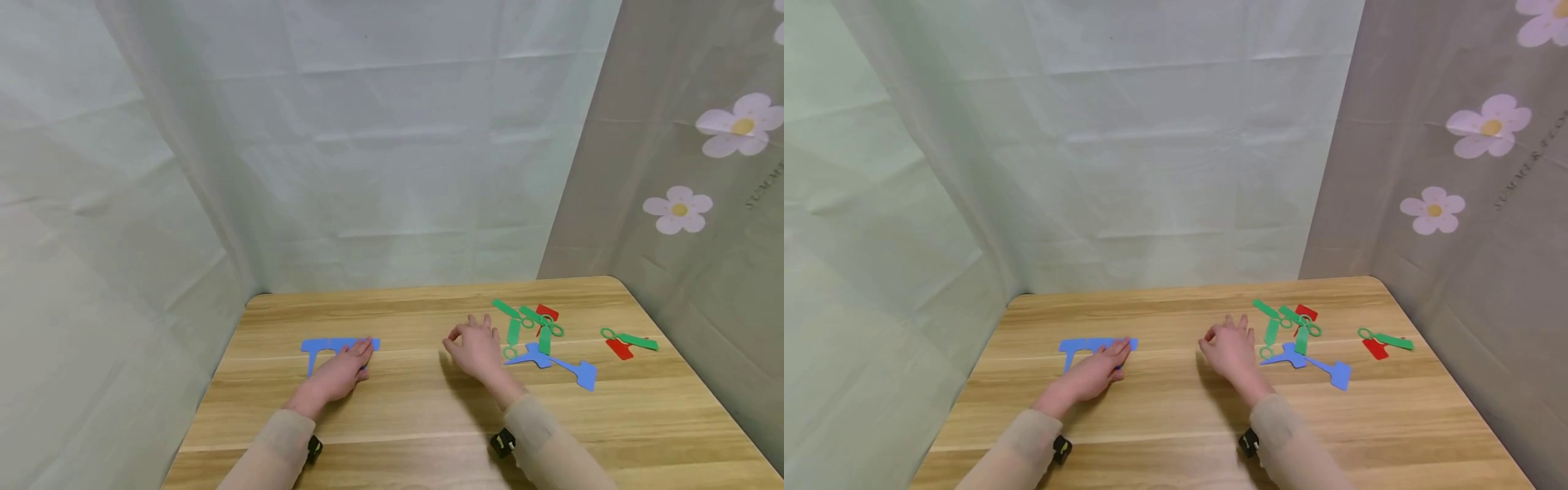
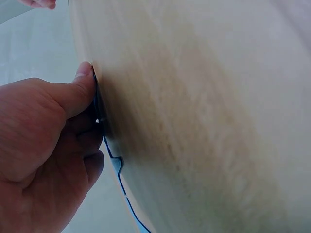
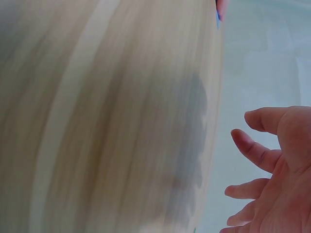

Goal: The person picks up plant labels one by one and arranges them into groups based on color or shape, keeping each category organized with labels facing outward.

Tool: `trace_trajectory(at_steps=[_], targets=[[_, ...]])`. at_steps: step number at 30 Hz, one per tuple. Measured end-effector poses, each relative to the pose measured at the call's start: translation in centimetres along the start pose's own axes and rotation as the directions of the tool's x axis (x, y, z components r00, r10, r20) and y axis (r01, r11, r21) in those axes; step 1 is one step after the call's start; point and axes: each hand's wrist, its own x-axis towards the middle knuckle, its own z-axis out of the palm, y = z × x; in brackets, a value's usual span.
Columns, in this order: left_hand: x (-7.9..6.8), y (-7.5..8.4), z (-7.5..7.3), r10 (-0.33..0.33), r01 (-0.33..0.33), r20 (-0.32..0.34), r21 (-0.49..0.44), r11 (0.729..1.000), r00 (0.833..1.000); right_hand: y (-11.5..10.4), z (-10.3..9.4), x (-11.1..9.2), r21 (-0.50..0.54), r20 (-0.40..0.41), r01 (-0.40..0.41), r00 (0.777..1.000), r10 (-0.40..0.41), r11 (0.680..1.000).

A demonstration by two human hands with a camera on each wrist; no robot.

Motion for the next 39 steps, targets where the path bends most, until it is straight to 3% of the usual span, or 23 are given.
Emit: trace_trajectory(at_steps=[16,39], targets=[[-0.3,0.0,-0.2,0.011,-0.011,0.011,0.016,1.000,1.000,5.8,-4.5,-2.6,-0.025,-0.017,0.001,1.000,-0.002,1.000],[-0.1,-0.2,0.2,0.002,-0.003,0.020,0.052,0.999,1.000,13.9,-8.8,-6.0,-0.057,-0.032,-0.072,0.997,0.071,0.996]])
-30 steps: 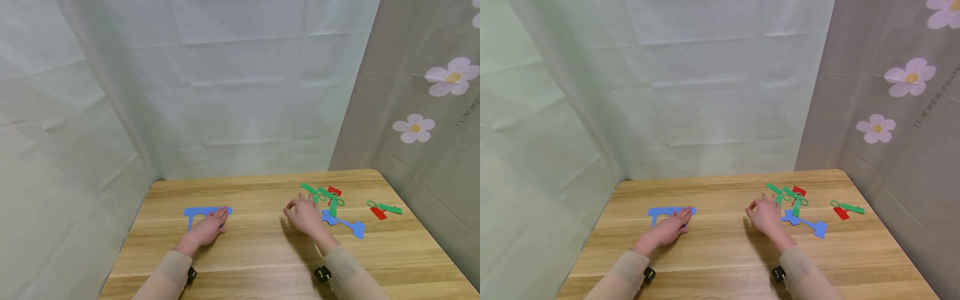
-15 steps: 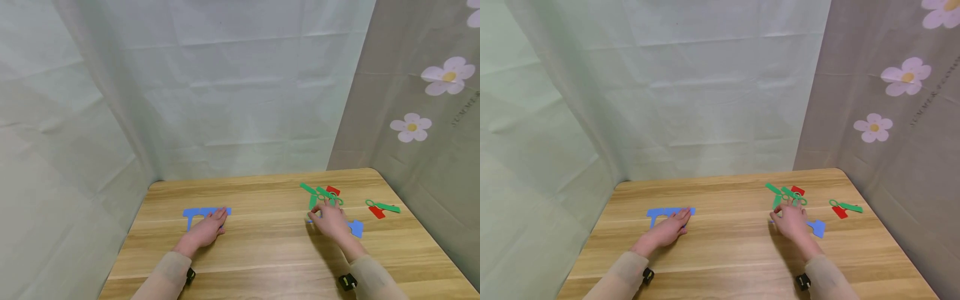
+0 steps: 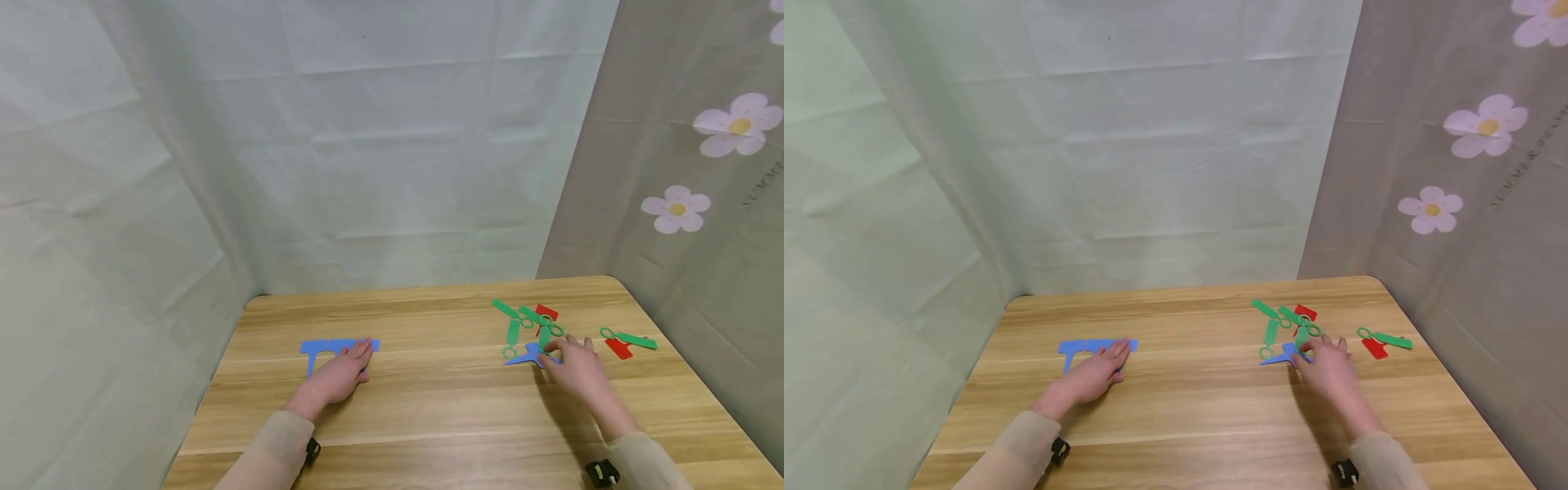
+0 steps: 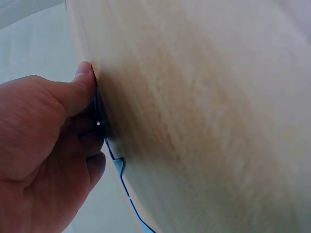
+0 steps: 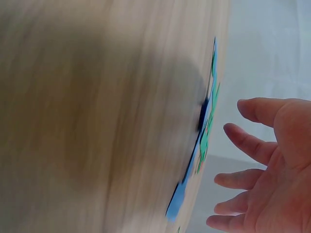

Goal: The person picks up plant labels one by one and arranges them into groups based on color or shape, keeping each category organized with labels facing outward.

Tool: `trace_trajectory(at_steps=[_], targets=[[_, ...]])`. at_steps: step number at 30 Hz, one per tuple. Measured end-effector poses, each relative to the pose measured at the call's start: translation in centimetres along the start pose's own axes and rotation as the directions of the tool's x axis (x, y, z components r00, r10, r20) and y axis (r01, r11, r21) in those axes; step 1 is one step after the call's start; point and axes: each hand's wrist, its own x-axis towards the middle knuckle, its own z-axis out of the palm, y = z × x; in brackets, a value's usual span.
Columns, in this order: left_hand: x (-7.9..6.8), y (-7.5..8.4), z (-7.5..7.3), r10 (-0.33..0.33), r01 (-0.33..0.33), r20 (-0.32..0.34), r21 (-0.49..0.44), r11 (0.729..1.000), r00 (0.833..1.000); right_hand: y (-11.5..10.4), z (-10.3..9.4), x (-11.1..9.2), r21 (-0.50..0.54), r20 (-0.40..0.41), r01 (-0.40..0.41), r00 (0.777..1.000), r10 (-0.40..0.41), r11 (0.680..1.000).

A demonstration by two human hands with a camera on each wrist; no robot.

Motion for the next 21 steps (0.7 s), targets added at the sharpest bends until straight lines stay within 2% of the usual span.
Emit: trace_trajectory(at_steps=[9,21], targets=[[0.0,0.2,-0.2,-0.005,0.005,0.005,-0.012,1.000,1.000,3.1,-1.4,-0.8,-0.005,0.022,-0.036,0.999,0.036,0.999],[0.0,0.1,-0.1,-0.007,0.007,0.002,-0.008,1.000,1.000,6.4,-2.9,-1.8,-0.081,0.077,-0.012,0.997,0.019,0.997]])
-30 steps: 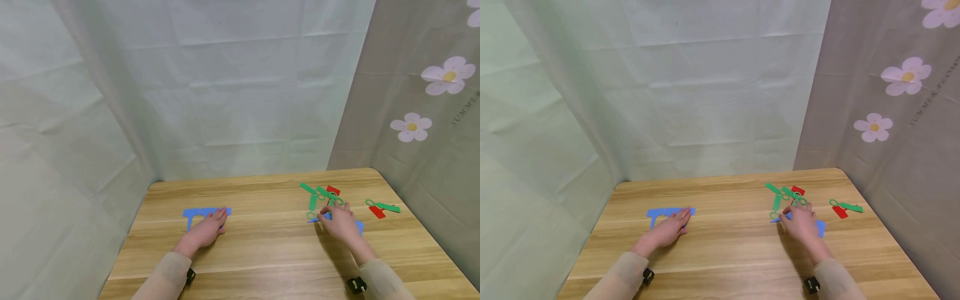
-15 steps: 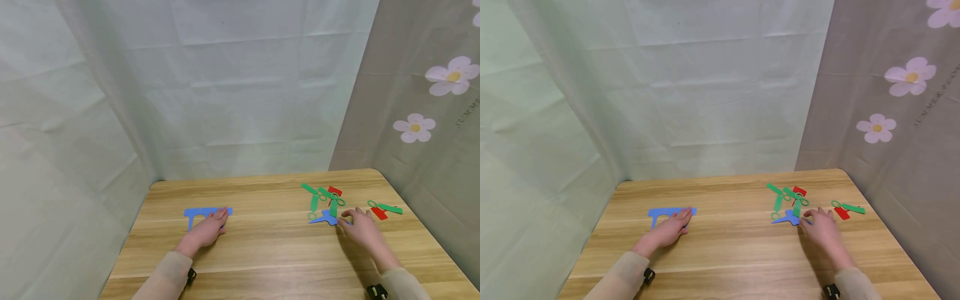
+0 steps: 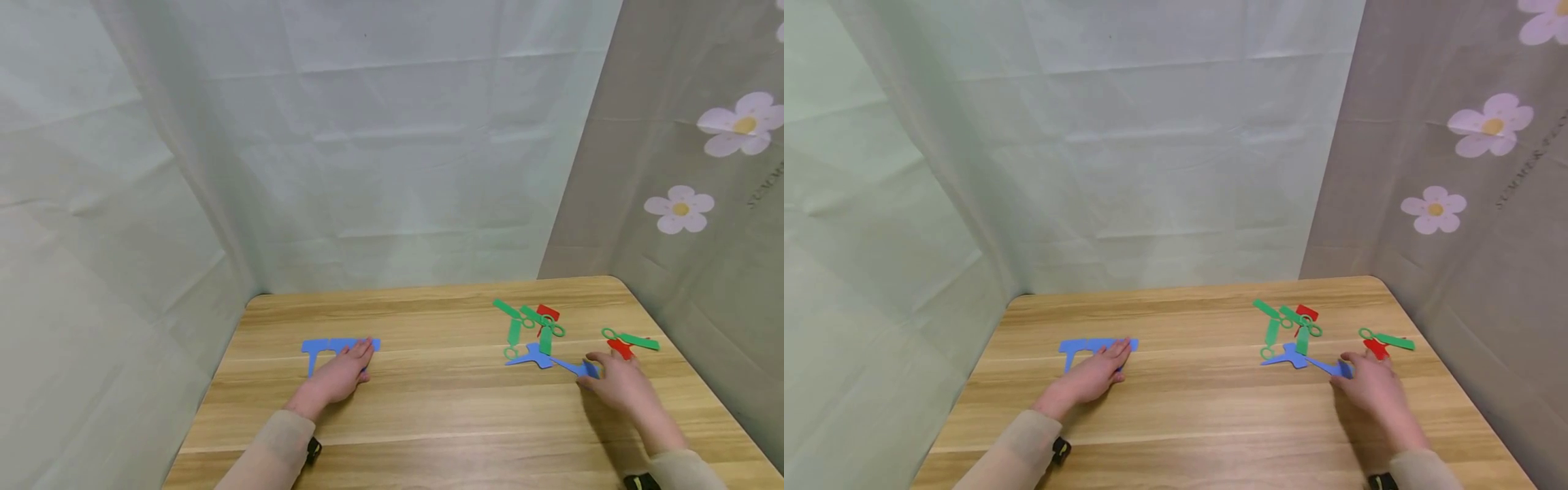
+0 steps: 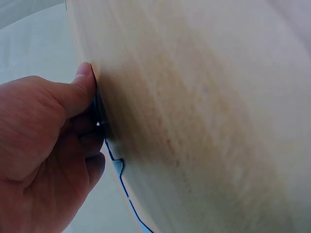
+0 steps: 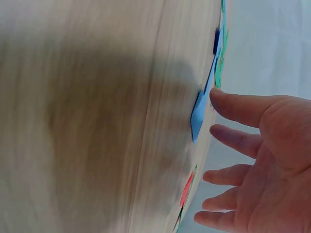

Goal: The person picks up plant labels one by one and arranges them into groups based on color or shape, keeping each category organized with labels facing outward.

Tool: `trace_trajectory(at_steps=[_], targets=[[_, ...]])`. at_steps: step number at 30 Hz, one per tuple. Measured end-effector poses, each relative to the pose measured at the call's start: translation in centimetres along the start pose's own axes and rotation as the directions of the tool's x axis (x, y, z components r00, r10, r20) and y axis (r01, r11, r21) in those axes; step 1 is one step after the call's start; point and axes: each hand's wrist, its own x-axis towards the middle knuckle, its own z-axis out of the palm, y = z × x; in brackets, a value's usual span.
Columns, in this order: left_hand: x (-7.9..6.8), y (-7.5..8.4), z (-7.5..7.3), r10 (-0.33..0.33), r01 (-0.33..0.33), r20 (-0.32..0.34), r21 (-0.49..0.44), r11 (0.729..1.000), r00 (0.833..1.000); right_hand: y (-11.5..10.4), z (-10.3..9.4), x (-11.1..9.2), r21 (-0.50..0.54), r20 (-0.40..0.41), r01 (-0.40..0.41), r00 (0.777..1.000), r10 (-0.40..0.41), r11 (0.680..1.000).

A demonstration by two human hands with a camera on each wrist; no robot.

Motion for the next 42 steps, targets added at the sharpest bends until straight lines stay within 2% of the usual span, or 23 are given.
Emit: trace_trajectory(at_steps=[15,22,35,42], targets=[[0.1,0.1,0.0,-0.003,0.003,-0.004,-0.010,1.000,1.000,0.5,-0.6,-0.8,-0.058,0.053,-0.040,0.998,0.043,0.997],[0.1,0.2,-0.1,0.000,-0.001,-0.005,-0.007,1.000,1.000,0.8,-0.2,-0.6,-0.080,0.040,-0.050,0.998,0.053,0.996],[0.1,0.0,-0.1,0.000,0.000,-0.006,-0.009,1.000,1.000,0.8,-0.2,0.6,-0.004,0.094,-0.114,0.989,0.114,0.993],[0.2,-0.1,0.0,0.000,0.000,-0.003,-0.017,1.000,1.000,0.8,-0.2,1.0,0.017,0.087,-0.116,0.990,0.114,0.993]])
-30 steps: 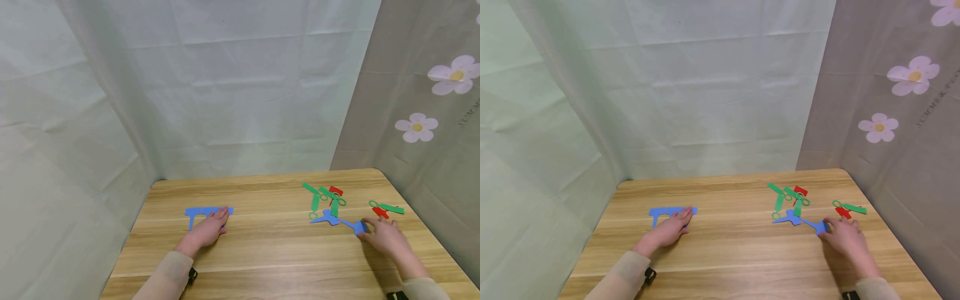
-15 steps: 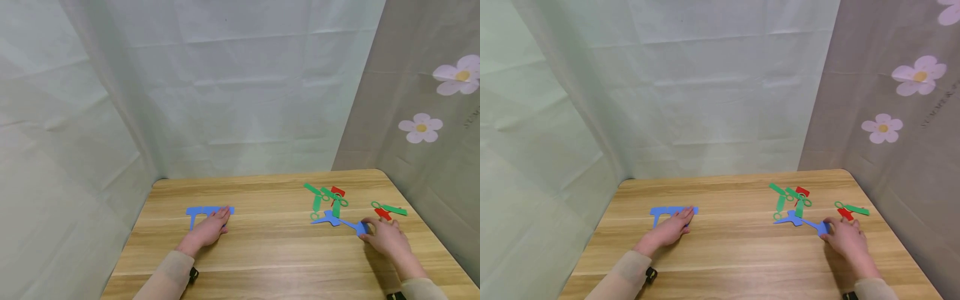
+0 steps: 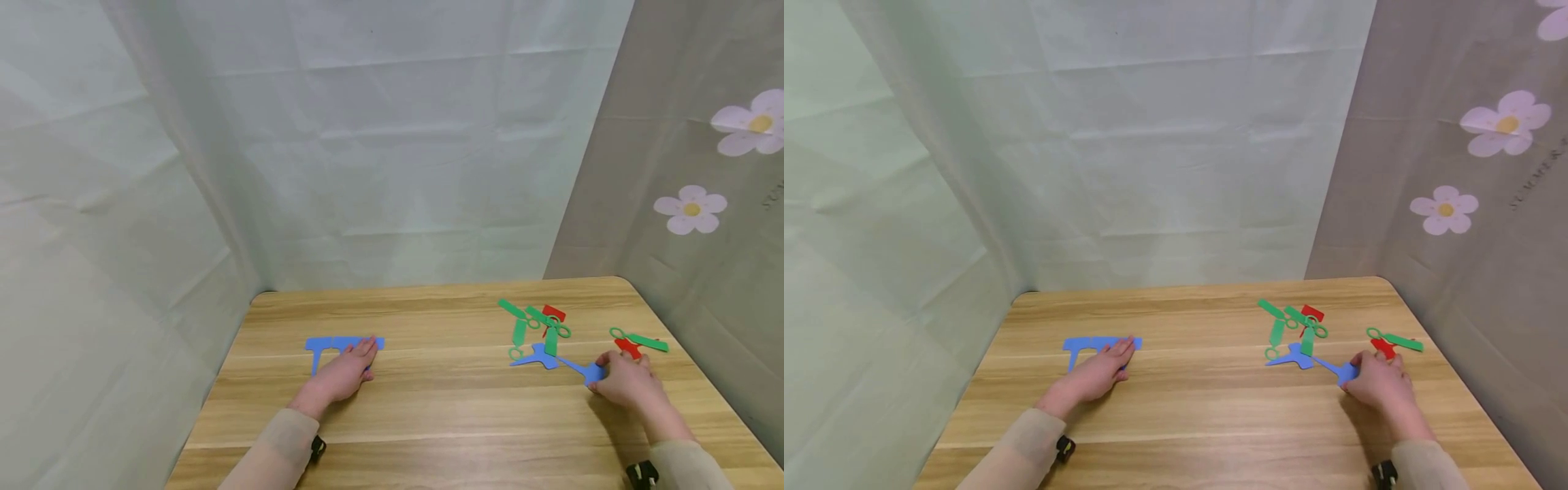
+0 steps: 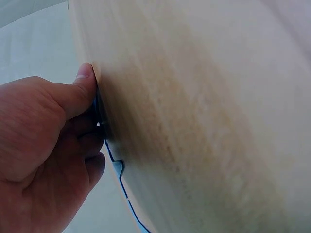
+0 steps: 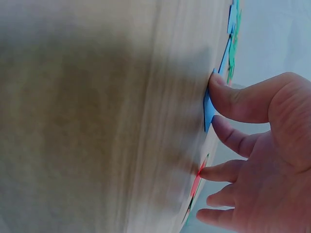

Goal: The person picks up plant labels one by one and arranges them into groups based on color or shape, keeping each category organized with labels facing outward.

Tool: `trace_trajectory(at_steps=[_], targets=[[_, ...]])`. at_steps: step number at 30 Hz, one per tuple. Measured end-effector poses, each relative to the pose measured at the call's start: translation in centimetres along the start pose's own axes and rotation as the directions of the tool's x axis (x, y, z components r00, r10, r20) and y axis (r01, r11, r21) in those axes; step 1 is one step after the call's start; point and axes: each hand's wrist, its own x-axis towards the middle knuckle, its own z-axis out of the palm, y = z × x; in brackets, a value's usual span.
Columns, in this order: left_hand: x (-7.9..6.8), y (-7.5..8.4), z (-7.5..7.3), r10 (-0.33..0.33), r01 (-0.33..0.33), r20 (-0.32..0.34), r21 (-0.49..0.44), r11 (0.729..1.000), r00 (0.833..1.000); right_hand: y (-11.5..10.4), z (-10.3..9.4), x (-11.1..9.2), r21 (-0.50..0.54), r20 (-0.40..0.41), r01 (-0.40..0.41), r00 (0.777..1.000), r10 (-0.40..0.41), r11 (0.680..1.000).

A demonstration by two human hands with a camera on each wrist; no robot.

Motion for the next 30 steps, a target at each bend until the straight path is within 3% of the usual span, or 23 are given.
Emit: trace_trajectory(at_steps=[15,30], targets=[[-0.1,0.1,-0.1,0.014,-0.014,-0.006,-0.015,1.000,1.000,0.1,-0.5,0.2,-0.005,-0.022,-0.003,1.000,0.003,1.000],[0.0,0.3,-0.1,0.001,-0.001,-0.004,0.010,1.000,1.000,1.1,-0.8,0.0,-0.033,0.042,0.017,0.999,-0.016,0.999]])
